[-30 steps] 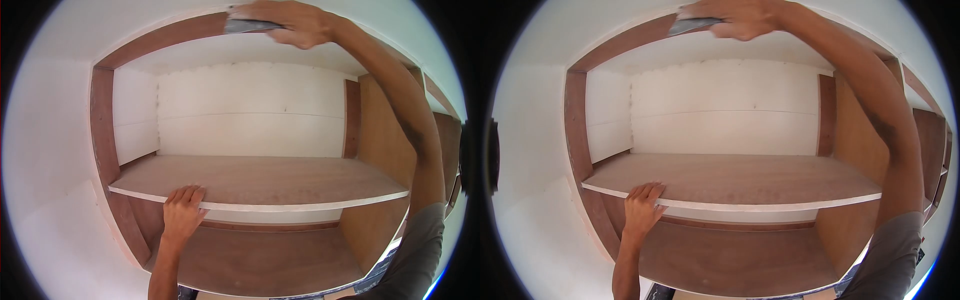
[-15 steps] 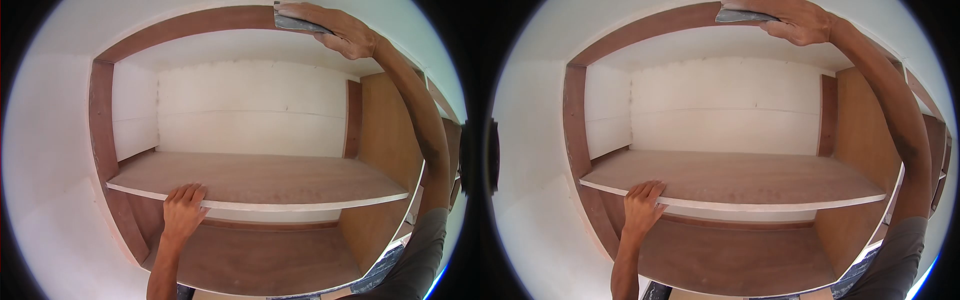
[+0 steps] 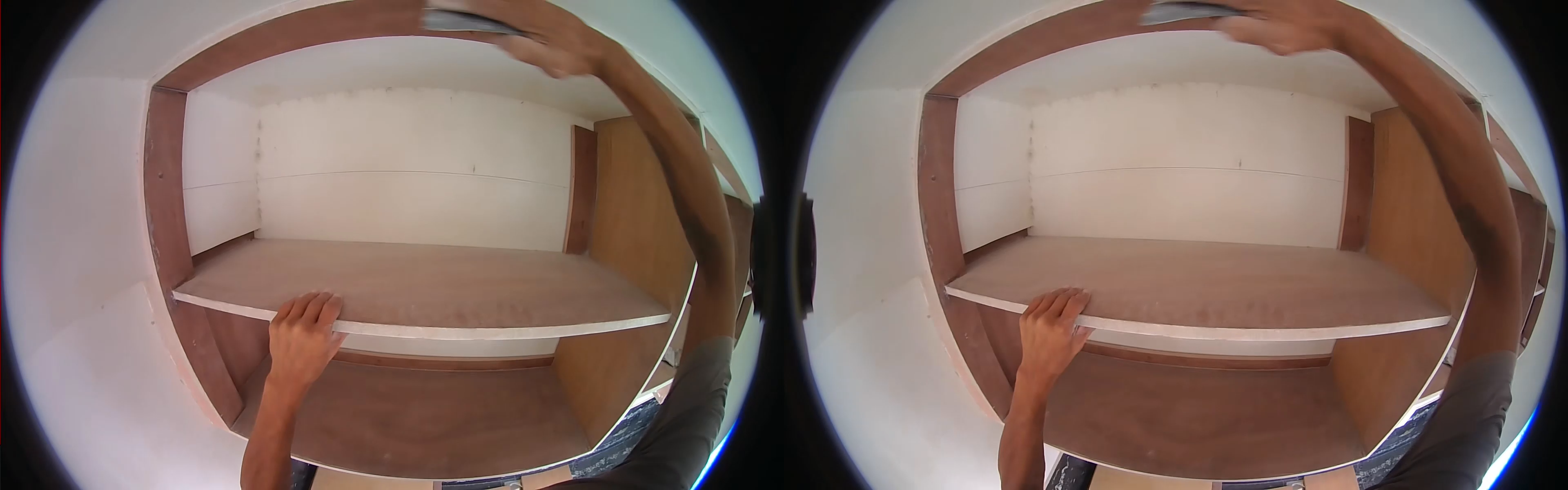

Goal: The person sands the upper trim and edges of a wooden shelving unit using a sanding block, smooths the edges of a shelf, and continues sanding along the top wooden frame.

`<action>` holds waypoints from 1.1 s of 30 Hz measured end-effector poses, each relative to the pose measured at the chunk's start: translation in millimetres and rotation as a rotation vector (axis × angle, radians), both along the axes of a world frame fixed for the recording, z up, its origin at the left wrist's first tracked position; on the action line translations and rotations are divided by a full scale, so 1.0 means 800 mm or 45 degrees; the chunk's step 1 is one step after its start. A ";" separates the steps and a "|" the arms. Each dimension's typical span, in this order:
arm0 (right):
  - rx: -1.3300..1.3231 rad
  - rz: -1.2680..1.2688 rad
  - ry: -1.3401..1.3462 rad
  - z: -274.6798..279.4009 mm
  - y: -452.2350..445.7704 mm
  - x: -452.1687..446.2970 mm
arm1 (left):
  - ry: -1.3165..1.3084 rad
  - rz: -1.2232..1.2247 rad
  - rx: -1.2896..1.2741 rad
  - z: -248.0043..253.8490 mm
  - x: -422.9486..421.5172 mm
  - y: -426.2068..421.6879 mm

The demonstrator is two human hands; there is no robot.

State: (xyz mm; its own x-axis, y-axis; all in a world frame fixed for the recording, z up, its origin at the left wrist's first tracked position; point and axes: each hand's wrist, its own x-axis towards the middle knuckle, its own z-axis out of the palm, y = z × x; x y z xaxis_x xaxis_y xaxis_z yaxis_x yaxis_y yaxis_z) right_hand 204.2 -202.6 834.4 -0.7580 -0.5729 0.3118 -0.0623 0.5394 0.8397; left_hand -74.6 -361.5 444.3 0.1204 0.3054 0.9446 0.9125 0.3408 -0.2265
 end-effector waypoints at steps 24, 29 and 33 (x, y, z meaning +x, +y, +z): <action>0.084 -0.049 0.094 0.004 -0.008 -0.019 | -0.057 0.025 -0.016 0.000 0.011 -0.003; 0.228 0.024 0.135 0.022 0.009 -0.019 | -0.047 0.025 -0.014 0.000 0.012 -0.003; 0.167 0.071 -0.002 0.022 0.044 0.042 | -0.094 -0.025 0.004 -0.001 0.010 -0.002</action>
